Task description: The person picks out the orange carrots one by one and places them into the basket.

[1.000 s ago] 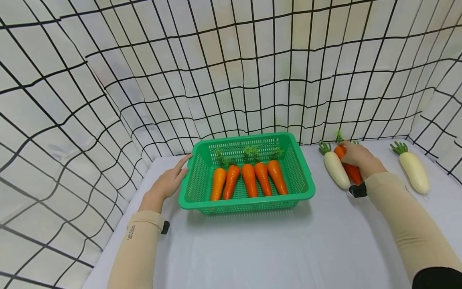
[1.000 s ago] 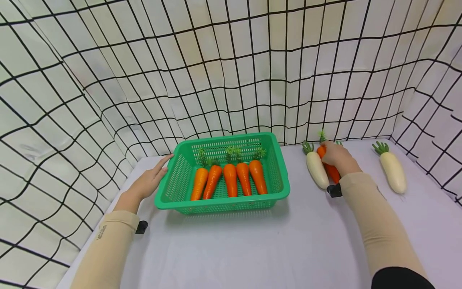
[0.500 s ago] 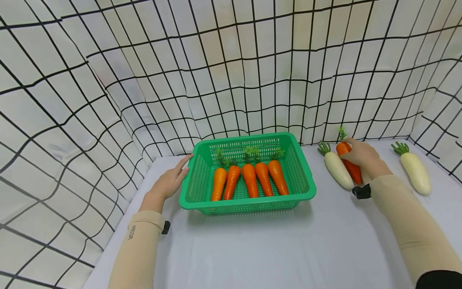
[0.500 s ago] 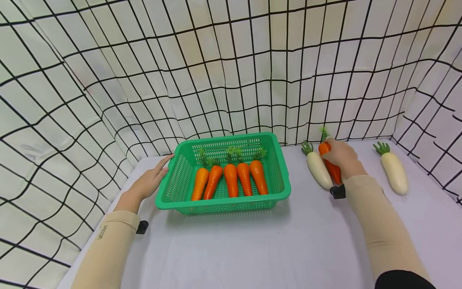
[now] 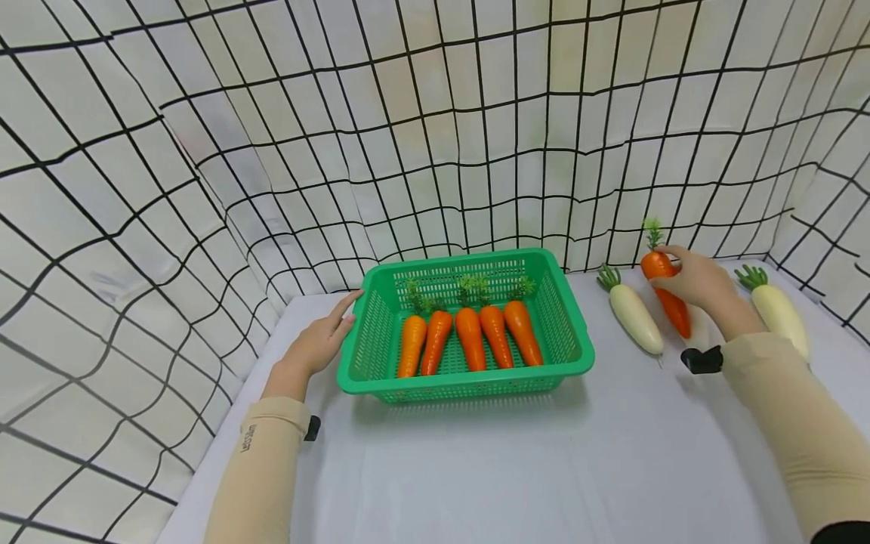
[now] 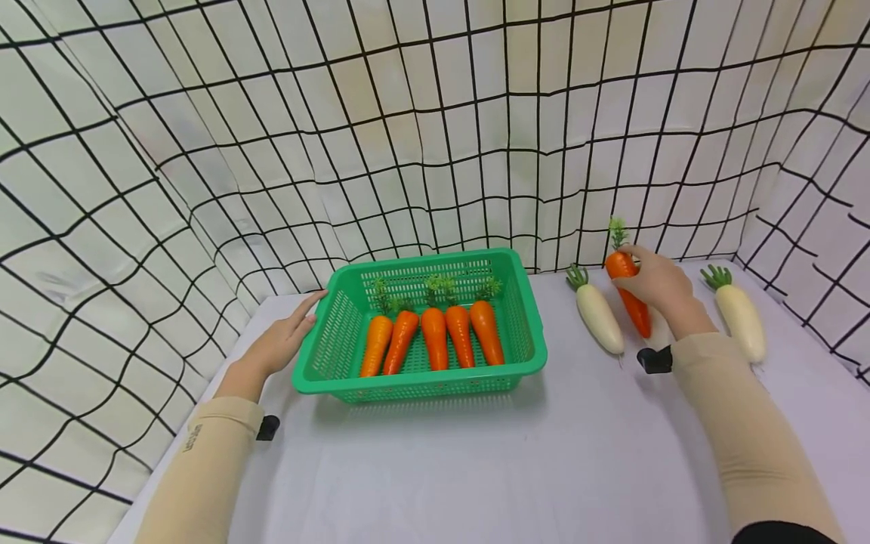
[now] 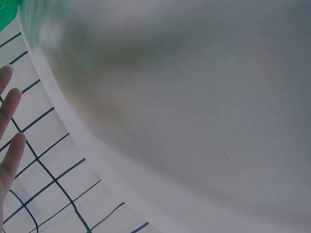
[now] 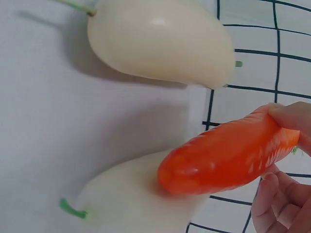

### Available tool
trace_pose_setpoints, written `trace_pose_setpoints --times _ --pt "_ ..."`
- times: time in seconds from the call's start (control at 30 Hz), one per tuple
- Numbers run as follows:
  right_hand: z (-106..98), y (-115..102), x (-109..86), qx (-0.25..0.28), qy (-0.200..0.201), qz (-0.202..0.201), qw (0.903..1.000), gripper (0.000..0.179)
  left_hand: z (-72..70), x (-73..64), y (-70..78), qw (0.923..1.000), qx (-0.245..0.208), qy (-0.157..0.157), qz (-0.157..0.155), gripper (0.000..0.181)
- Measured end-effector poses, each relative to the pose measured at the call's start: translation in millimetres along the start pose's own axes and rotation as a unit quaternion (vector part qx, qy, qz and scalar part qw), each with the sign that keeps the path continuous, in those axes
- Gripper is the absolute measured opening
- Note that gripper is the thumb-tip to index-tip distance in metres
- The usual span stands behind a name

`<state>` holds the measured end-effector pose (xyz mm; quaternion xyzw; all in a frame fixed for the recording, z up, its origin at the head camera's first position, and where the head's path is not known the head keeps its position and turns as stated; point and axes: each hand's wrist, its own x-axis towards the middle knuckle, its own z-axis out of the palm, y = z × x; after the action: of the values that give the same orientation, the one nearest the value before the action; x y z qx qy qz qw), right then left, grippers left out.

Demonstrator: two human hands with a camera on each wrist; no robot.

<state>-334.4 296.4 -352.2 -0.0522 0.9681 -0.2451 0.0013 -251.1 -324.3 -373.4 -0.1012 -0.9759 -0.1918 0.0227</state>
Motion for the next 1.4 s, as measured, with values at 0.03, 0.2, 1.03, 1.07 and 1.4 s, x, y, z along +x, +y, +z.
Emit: trace_pose_setpoints --times 0.03,0.2,1.03,1.07,1.4 --pt "-1 -1 -1.0 0.005 0.003 -0.001 1.0 0.072 -0.1 -0.3 0.1 1.0 -0.001 0.0 -0.001 0.059" --pt "-9 -8 -8.1 0.024 0.02 -0.015 0.9994 0.074 -1.0 -0.8 1.6 1.0 -0.005 -0.001 -0.002 0.059" --pt "-25 -102 -11.2 0.103 -0.028 -0.111 0.9881 0.074 0.5 0.1 -1.2 1.0 0.002 -0.001 -0.008 0.059" --pt "-24 -106 -10.5 0.119 -0.036 -0.115 0.9856 0.073 0.4 -0.1 -1.2 1.0 0.003 0.001 -0.007 0.059" --pt "-5 -143 -4.7 0.251 -0.113 -0.128 0.9529 0.07 -1.1 -0.1 -0.7 1.0 0.007 0.003 -0.001 0.058"
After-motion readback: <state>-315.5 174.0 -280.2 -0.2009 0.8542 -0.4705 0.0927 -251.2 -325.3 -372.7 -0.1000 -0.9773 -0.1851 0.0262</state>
